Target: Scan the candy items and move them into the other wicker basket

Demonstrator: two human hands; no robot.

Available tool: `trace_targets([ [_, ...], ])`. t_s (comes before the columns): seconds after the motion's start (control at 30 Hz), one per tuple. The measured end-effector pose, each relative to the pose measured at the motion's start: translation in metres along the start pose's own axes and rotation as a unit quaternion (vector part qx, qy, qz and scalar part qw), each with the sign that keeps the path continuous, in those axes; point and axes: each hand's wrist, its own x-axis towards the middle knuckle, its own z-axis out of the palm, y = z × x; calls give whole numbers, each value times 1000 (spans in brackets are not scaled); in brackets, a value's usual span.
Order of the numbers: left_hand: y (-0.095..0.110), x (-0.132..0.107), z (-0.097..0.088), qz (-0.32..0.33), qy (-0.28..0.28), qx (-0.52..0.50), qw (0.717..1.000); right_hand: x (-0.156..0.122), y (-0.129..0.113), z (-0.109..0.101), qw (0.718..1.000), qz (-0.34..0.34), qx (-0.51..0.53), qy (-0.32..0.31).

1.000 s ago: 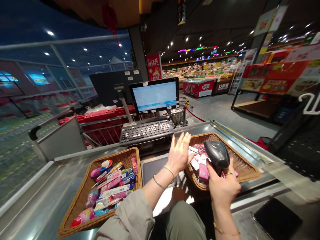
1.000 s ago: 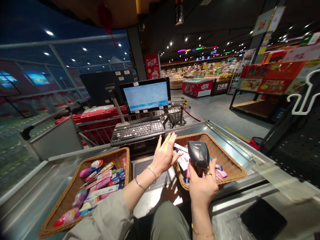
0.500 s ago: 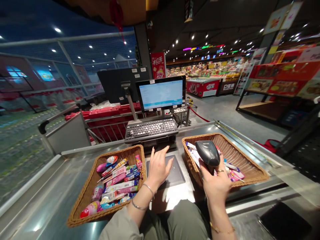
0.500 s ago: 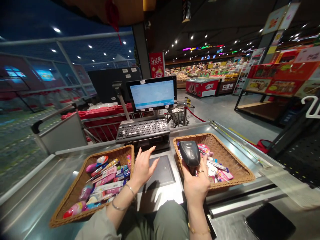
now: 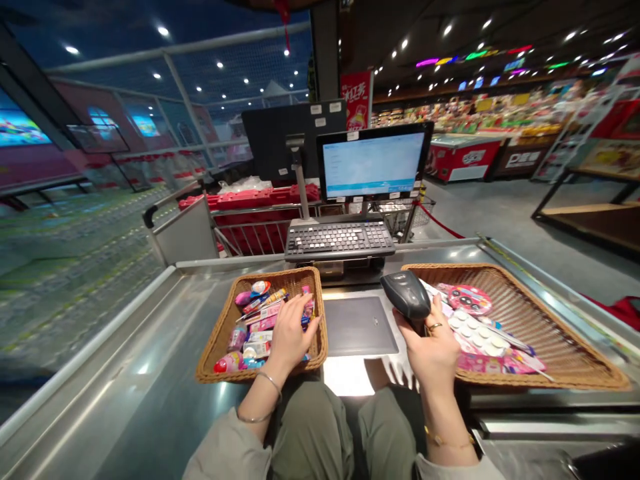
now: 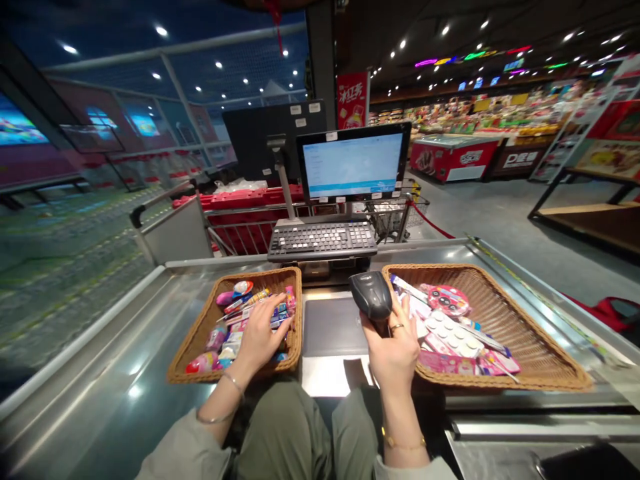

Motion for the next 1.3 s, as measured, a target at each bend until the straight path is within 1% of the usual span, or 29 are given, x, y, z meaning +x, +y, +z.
trace_targets([
  [0.17,-36,-16,-23,-27,3,31,999,-7,-3,20,994,-66,-3,-82],
  [0.3,-59,-25,-41,-55,5,64,996,-13,-8,39,986,-83,-24,-140],
  [0.4,-72,-31,-47,-68,-8,86,994,-18,-13,52,979,-97,-38,-176],
  [0.53,-84,-38,-49,-79,-46,104,990,-23,-19,66,969,-119,-48,-212],
  [0.67,-95,-43,-50,-81,-82,107,988,-27,-21,76,964,-133,-45,-227],
  [0.87,-110,-44,-54,-82,-147,115,979,-32,-18,86,961,-126,-47,-243],
  [1.0,-114,-39,-54,-79,-194,117,971,-36,-16,91,958,-126,-49,-254],
  [1.13,-115,-33,-52,-63,-238,127,961,-39,-12,94,954,-123,-58,-269],
  [1.3,-117,-28,-47,-45,-287,163,943,-42,-6,95,954,-120,-58,-269],
])
